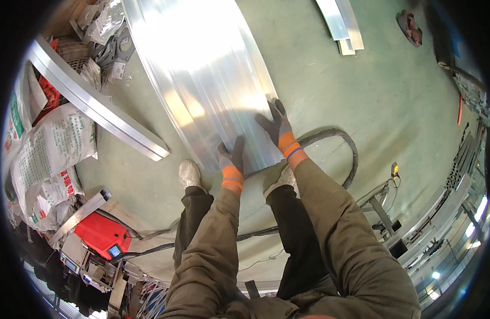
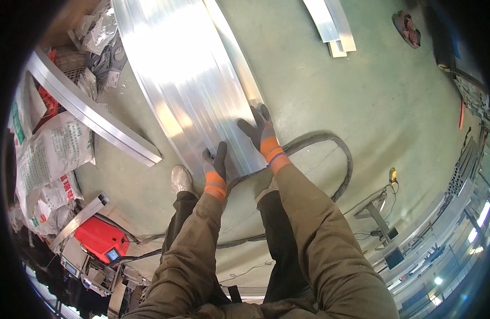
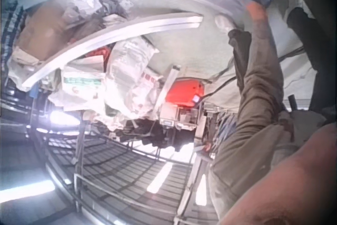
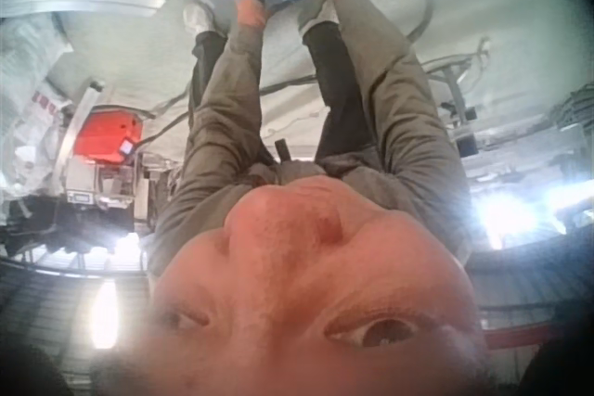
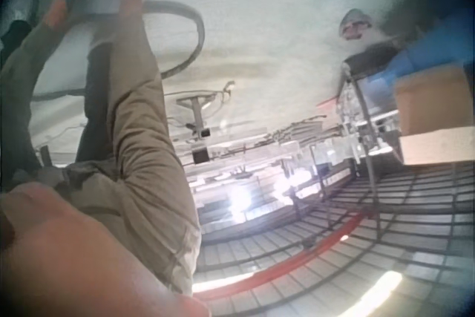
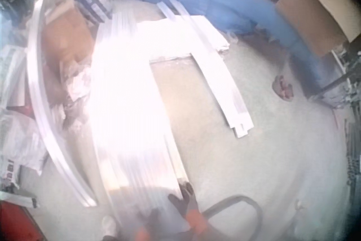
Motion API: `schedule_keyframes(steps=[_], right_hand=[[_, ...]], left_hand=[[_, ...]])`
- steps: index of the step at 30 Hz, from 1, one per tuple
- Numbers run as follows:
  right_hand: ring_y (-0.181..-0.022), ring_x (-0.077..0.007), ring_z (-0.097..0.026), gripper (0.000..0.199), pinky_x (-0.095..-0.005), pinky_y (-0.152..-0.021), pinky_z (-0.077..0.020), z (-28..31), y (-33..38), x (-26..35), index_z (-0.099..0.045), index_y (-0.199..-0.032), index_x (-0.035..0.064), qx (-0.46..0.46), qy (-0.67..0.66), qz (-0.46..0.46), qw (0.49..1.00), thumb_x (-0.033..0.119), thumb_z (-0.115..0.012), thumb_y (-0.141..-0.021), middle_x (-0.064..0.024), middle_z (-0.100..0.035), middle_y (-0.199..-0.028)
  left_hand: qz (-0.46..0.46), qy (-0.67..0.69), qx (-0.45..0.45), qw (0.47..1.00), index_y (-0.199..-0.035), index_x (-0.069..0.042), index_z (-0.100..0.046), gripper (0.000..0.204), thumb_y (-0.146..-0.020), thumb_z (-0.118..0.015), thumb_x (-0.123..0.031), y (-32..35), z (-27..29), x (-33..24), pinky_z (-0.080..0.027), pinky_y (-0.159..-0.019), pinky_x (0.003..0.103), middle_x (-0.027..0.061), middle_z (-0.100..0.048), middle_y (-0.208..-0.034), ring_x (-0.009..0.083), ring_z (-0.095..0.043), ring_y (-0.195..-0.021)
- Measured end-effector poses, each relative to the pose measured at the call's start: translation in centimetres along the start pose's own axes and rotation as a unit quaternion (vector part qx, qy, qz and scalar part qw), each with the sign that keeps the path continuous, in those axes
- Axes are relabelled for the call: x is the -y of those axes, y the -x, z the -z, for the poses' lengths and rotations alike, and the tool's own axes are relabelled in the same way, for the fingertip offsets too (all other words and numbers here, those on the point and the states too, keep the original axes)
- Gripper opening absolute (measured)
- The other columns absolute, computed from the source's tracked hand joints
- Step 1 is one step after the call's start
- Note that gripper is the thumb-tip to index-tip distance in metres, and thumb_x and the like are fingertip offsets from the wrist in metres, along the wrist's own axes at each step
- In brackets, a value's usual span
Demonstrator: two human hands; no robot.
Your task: The person picks up long aluminum strips from the floor and places them one by one into a large rectangular metal frame. The person aligns each strip vertically within the frame and adjusts its position before moving to the next strip.
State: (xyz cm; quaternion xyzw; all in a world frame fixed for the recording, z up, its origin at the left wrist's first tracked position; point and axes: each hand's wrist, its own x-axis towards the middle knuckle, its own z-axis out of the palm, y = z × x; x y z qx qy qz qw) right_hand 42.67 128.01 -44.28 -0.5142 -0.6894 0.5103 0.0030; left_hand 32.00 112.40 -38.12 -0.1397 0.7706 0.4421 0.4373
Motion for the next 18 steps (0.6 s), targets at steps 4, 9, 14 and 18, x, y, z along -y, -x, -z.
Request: schedule_keyframes(steps=[4,9,14,18], right_hand=[[-0.152,-0.0390,-0.049,0.121,-0.0448,-0.123,-0.0435,5.2,3.8,5.7,-0.024,-0.171,0.0046,0.154,-0.061,-0.077,0.983,0.057,-0.091,-0.084,-0.0271,-0.048,-0.166],[-0.147,-0.0325,-0.053,0.108,-0.0451,-0.122,-0.0457,11.2,11.0,17.7,-0.030,-0.170,0.0039,0.174,-0.229,0.023,0.957,0.041,-0.091,-0.088,-0.0211,-0.054,-0.161],[-0.135,-0.0288,-0.061,0.088,-0.0417,-0.113,-0.0537,17.3,14.7,30.6,-0.040,-0.166,0.0026,0.219,-0.376,0.009,0.900,0.039,-0.081,-0.097,-0.0168,-0.062,-0.150],[-0.126,-0.0234,-0.067,0.070,-0.0407,-0.108,-0.0566,21.9,20.0,37.6,-0.045,-0.162,-0.0002,0.236,-0.375,0.037,0.896,0.025,-0.075,-0.104,-0.0144,-0.067,-0.143]], left_hand=[[0.036,0.036,0.027,0.998,-0.146,0.001,-0.050,0.069,-0.098,-0.083,-0.035,5.4,5.1,-5.0,-0.055,-0.094,0.040,0.0137,-0.067,-0.125,0.0239,-0.064,-0.109],[-0.027,0.201,0.230,0.952,-0.160,-0.001,-0.043,0.068,-0.104,-0.073,-0.025,11.9,11.4,-13.3,-0.055,-0.108,0.043,0.0143,-0.063,-0.143,0.0277,-0.063,-0.128],[-0.233,0.042,0.208,0.949,-0.153,0.000,-0.055,0.058,-0.101,-0.074,-0.019,18.5,12.1,-24.1,-0.054,-0.108,0.041,0.0114,-0.070,-0.136,0.0249,-0.067,-0.124],[-0.174,0.128,0.227,0.950,-0.148,0.004,-0.057,0.057,-0.100,-0.076,-0.019,26.9,15.1,-30.7,-0.056,-0.104,0.041,0.0138,-0.072,-0.132,0.0253,-0.070,-0.118]])
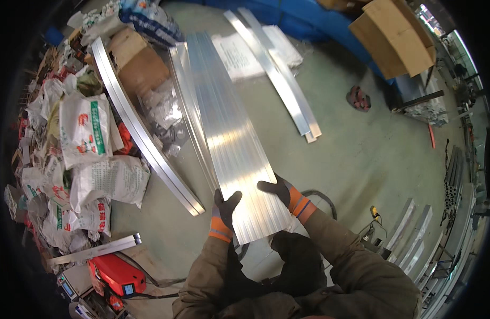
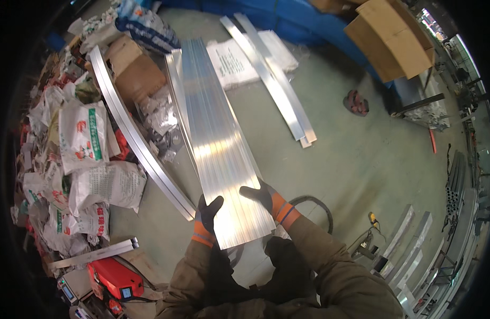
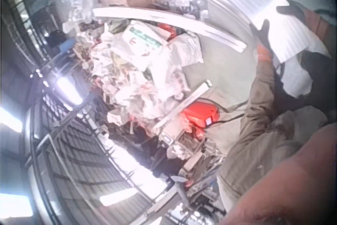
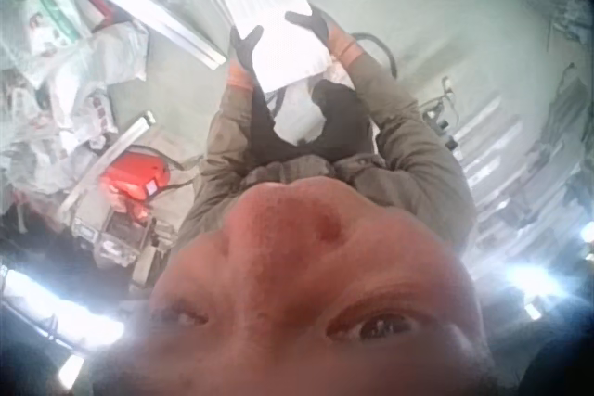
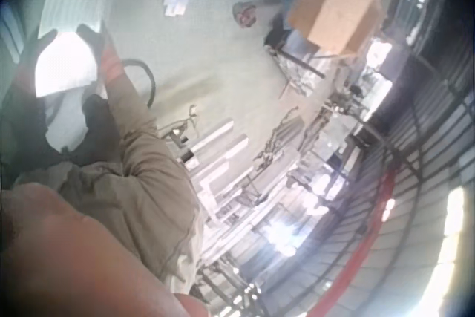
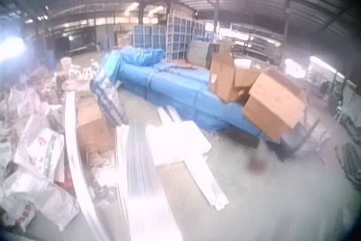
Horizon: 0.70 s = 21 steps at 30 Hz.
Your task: The person picks up long aluminum strips from the floor and places them one by one into a large rectangular metal frame. The person aligns each strip vertically within the frame and adjusts its position before moving to the next strip.
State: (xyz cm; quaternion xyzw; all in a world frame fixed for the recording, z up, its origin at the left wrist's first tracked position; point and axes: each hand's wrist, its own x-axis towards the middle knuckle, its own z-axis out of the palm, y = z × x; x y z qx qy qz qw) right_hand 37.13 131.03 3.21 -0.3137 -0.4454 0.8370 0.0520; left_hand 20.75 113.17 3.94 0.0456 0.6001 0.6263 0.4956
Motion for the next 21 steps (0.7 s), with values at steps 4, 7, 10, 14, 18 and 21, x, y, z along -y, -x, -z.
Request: schedule_keyframes(steps=[4,7,10,14,18,21], right_hand=[[-0.130,-0.0233,-0.066,0.073,-0.0399,-0.108,-0.0571,-5.0,6.9,4.0,-0.045,-0.162,-0.0007,0.006,-0.059,-0.001,0.998,0.032,-0.076,-0.104,-0.0148,-0.065,-0.147],[-0.130,-0.0239,-0.066,0.077,-0.0411,-0.108,-0.0569,-8.8,12.9,5.6,-0.046,-0.163,-0.0003,-0.025,-0.054,0.018,0.998,0.032,-0.080,-0.101,-0.0155,-0.064,-0.149],[-0.126,-0.0241,-0.068,0.074,-0.0411,-0.107,-0.0577,-12.5,17.6,7.2,-0.050,-0.160,0.0001,-0.079,-0.036,0.040,0.995,0.030,-0.081,-0.100,-0.0152,-0.067,-0.145],[-0.123,-0.0239,-0.069,0.074,-0.0395,-0.105,-0.0568,-18.9,22.1,8.7,-0.052,-0.159,-0.0011,-0.093,-0.047,0.102,0.989,0.034,-0.079,-0.100,-0.0142,-0.069,-0.142],[-0.124,-0.0215,-0.069,0.076,-0.0385,-0.105,-0.0563,-26.3,24.3,10.1,-0.054,-0.158,-0.0009,-0.163,-0.021,0.161,0.973,0.039,-0.081,-0.099,-0.0146,-0.070,-0.143],[-0.132,-0.0219,-0.065,0.083,-0.0392,-0.112,-0.0524,-31.3,26.6,11.0,-0.049,-0.162,-0.0006,-0.217,-0.005,0.193,0.957,0.043,-0.081,-0.099,-0.0154,-0.067,-0.149]], left_hand=[[0.060,0.061,-0.028,0.996,-0.137,0.002,-0.059,0.048,-0.097,-0.083,-0.012,7.5,-1.9,-6.3,-0.062,-0.088,0.041,0.0142,-0.073,-0.123,0.0269,-0.073,-0.104],[0.035,0.038,-0.037,0.998,-0.138,0.007,-0.061,0.049,-0.099,-0.078,-0.016,13.6,-2.9,-9.0,-0.062,-0.089,0.040,0.0166,-0.075,-0.121,0.0274,-0.075,-0.104],[0.018,0.077,0.023,0.997,-0.140,0.007,-0.061,0.051,-0.099,-0.079,-0.018,18.3,-2.2,-11.3,-0.062,-0.091,0.040,0.0166,-0.075,-0.123,0.0275,-0.075,-0.107],[0.034,0.045,0.111,0.992,-0.141,0.007,-0.062,0.053,-0.101,-0.077,-0.024,20.4,1.1,-14.1,-0.061,-0.095,0.041,0.0169,-0.074,-0.126,0.0278,-0.075,-0.108],[0.004,0.065,0.193,0.979,-0.135,0.005,-0.062,0.044,-0.099,-0.080,-0.014,20.9,4.6,-17.9,-0.061,-0.089,0.037,0.0138,-0.074,-0.119,0.0236,-0.072,-0.105],[0.021,0.062,0.238,0.969,-0.140,0.005,-0.061,0.046,-0.101,-0.077,-0.014,22.6,6.1,-21.7,-0.059,-0.096,0.036,0.0130,-0.071,-0.127,0.0228,-0.070,-0.111]])
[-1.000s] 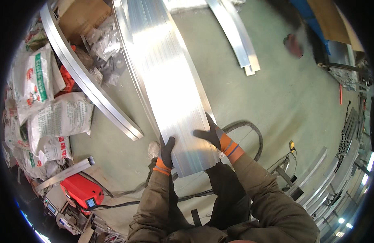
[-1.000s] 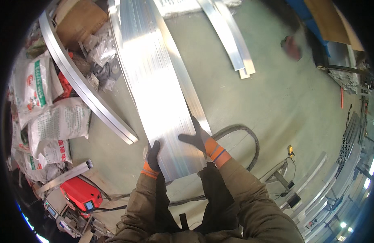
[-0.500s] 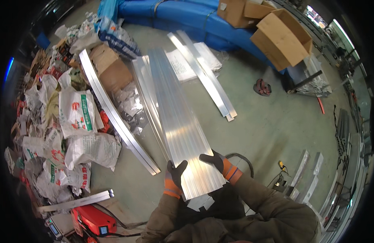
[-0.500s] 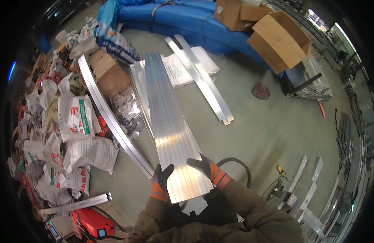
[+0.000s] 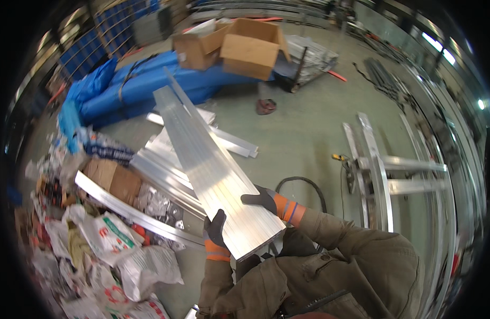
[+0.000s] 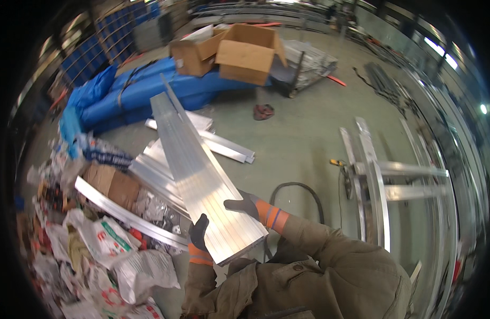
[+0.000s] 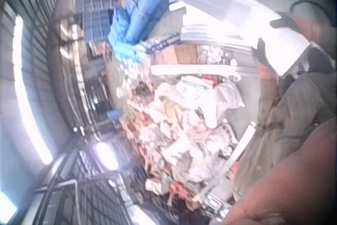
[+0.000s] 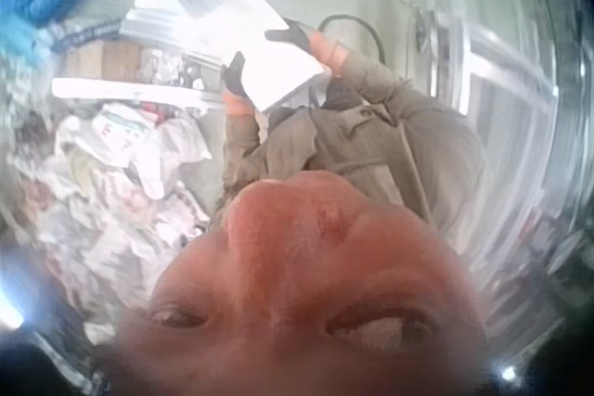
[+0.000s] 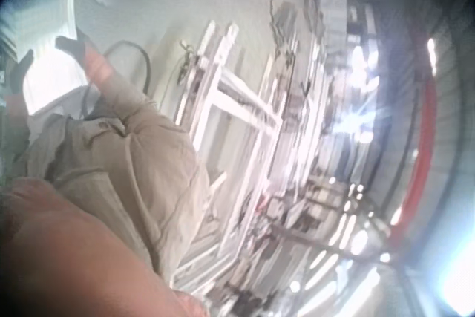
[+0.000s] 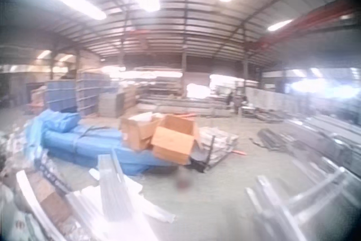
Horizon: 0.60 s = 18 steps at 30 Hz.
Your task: The person picks up long aluminum strips from the floor and places them one by one into a large rectangular metal frame. The person aligns each strip vertically within the frame and adjusts its position before moving to the next strip.
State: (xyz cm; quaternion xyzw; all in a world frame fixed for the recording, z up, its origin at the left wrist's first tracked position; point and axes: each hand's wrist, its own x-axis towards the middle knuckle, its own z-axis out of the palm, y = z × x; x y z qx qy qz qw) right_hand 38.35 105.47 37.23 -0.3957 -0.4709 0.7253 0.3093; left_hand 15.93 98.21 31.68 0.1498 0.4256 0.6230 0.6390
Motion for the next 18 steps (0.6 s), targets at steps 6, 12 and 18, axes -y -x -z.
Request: schedule_keyframes(steps=[6,12,18], right_hand=[[-0.139,-0.0220,-0.060,0.084,-0.0391,-0.117,-0.0488,-4.2,7.9,3.7,-0.046,-0.164,-0.0016,-0.040,0.000,0.136,0.990,0.042,-0.078,-0.100,-0.0159,-0.060,-0.157],[-0.132,-0.0198,-0.064,0.078,-0.0389,-0.112,-0.0530,-5.7,17.9,3.8,-0.047,-0.162,-0.0027,-0.154,0.023,0.154,0.976,0.035,-0.078,-0.102,-0.0162,-0.066,-0.148],[-0.141,-0.0216,-0.058,0.085,-0.0393,-0.119,-0.0469,-5.5,33.0,2.1,-0.041,-0.168,0.0026,-0.221,0.003,0.251,0.942,0.032,-0.082,-0.099,-0.0145,-0.061,-0.157]], left_hand=[[-0.032,-0.067,0.100,0.992,-0.149,0.002,-0.057,0.057,-0.101,-0.076,-0.021,7.0,-3.5,-5.6,-0.059,-0.098,0.038,0.0148,-0.069,-0.131,0.0245,-0.071,-0.111],[-0.043,-0.114,0.213,0.969,-0.154,0.004,-0.050,0.062,-0.102,-0.071,-0.022,14.2,-7.6,-6.3,-0.058,-0.101,0.039,0.0171,-0.067,-0.135,0.0270,-0.070,-0.117],[-0.002,-0.167,0.336,0.927,-0.157,0.006,-0.046,0.059,-0.107,-0.065,-0.019,23.7,-12.5,-2.8,-0.061,-0.095,0.039,0.0195,-0.067,-0.138,0.0281,-0.070,-0.118]])
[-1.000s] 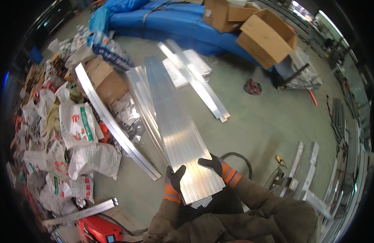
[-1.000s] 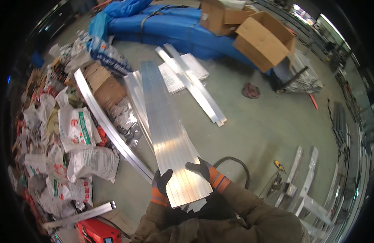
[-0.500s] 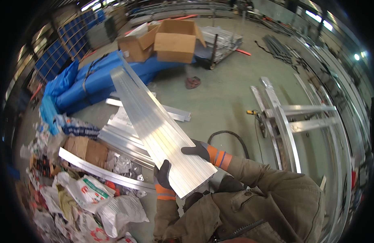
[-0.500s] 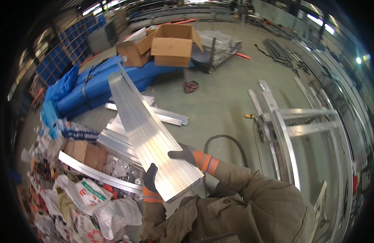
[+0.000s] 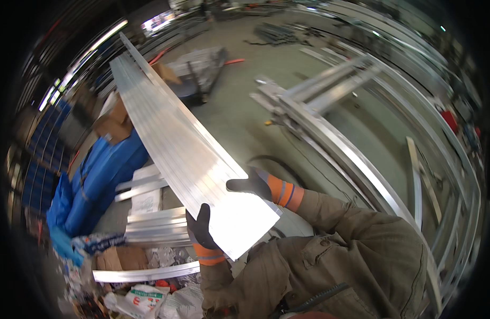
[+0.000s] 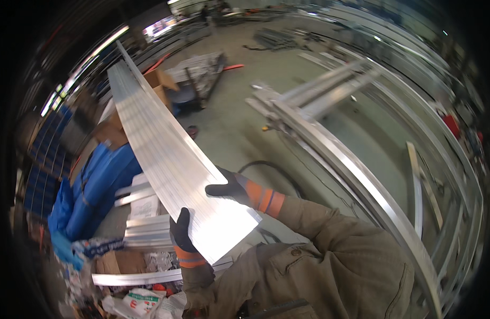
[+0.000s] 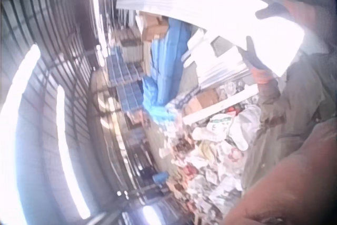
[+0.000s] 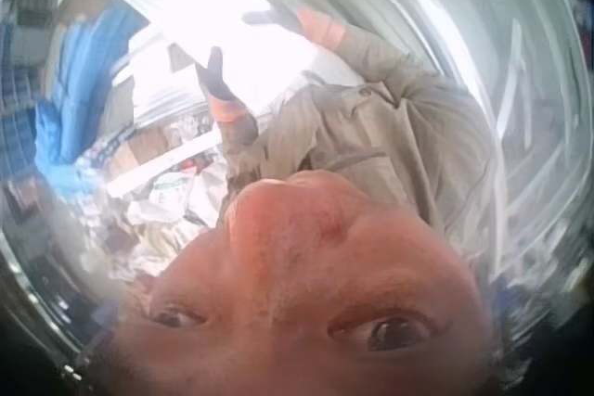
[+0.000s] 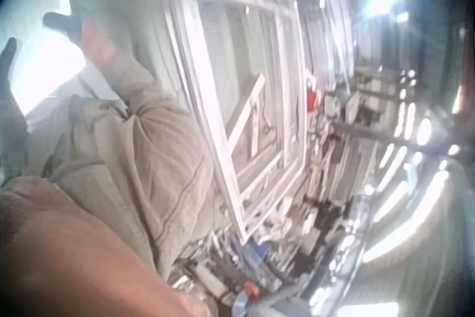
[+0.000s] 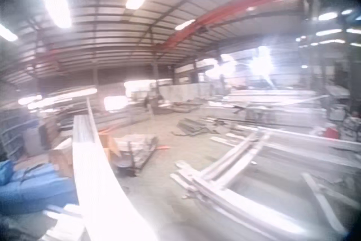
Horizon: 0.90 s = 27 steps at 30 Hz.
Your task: The person picks up long aluminum strips from the floor and places them one by one into a large rectangular metal frame. The person aligns each strip vertically within the frame and adjusts its position before moving to the next strip.
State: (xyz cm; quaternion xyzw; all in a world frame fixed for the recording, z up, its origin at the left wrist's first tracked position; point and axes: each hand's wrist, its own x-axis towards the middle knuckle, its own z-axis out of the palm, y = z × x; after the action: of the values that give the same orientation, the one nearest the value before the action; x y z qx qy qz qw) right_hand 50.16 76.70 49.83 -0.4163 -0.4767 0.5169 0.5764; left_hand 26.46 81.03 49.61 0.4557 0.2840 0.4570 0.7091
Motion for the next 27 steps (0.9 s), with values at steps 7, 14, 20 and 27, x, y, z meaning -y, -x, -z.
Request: schedule_keyframes(steps=[7,14,20,27], right_hand=[[-0.140,-0.0217,-0.059,0.092,-0.0417,-0.116,-0.0503,8.4,20.6,4.7,-0.041,-0.169,0.0050,-0.169,0.002,0.069,0.983,0.038,-0.086,-0.096,-0.0137,-0.059,-0.158],[-0.145,-0.0249,-0.053,0.091,-0.0427,-0.121,-0.0445,13.5,38.5,7.4,-0.037,-0.170,0.0027,-0.327,-0.015,0.149,0.933,0.041,-0.080,-0.099,-0.0159,-0.056,-0.160],[-0.125,-0.0182,-0.062,0.065,-0.0357,-0.109,-0.0515,15.2,50.6,7.4,-0.050,-0.160,-0.0002,-0.532,0.076,0.158,0.828,0.027,-0.070,-0.105,-0.0102,-0.068,-0.140],[-0.125,-0.0226,-0.066,0.071,-0.0375,-0.105,-0.0558,16.9,61.0,5.5,-0.052,-0.157,-0.0035,-0.618,-0.040,0.142,0.772,0.036,-0.077,-0.102,-0.0143,-0.070,-0.138]], left_hand=[[0.015,-0.031,0.172,0.985,-0.158,0.007,-0.047,0.065,-0.108,-0.064,-0.031,7.5,-15.8,5.5,-0.058,-0.106,0.044,0.0228,-0.066,-0.143,0.0329,-0.070,-0.126],[0.028,-0.078,0.351,0.933,-0.159,0.005,-0.047,0.059,-0.110,-0.061,-0.026,12.6,-29.7,11.5,-0.054,-0.110,0.044,0.0208,-0.063,-0.149,0.0313,-0.066,-0.130],[0.151,-0.112,0.488,0.852,-0.154,0.005,-0.053,0.059,-0.108,-0.062,-0.029,15.8,-39.8,16.7,-0.054,-0.107,0.043,0.0178,-0.066,-0.144,0.0289,-0.068,-0.125],[0.249,-0.091,0.589,0.764,-0.137,0.003,-0.065,0.045,-0.106,-0.069,-0.029,19.8,-49.1,24.9,-0.057,-0.090,0.035,0.0096,-0.074,-0.118,0.0193,-0.070,-0.105]])
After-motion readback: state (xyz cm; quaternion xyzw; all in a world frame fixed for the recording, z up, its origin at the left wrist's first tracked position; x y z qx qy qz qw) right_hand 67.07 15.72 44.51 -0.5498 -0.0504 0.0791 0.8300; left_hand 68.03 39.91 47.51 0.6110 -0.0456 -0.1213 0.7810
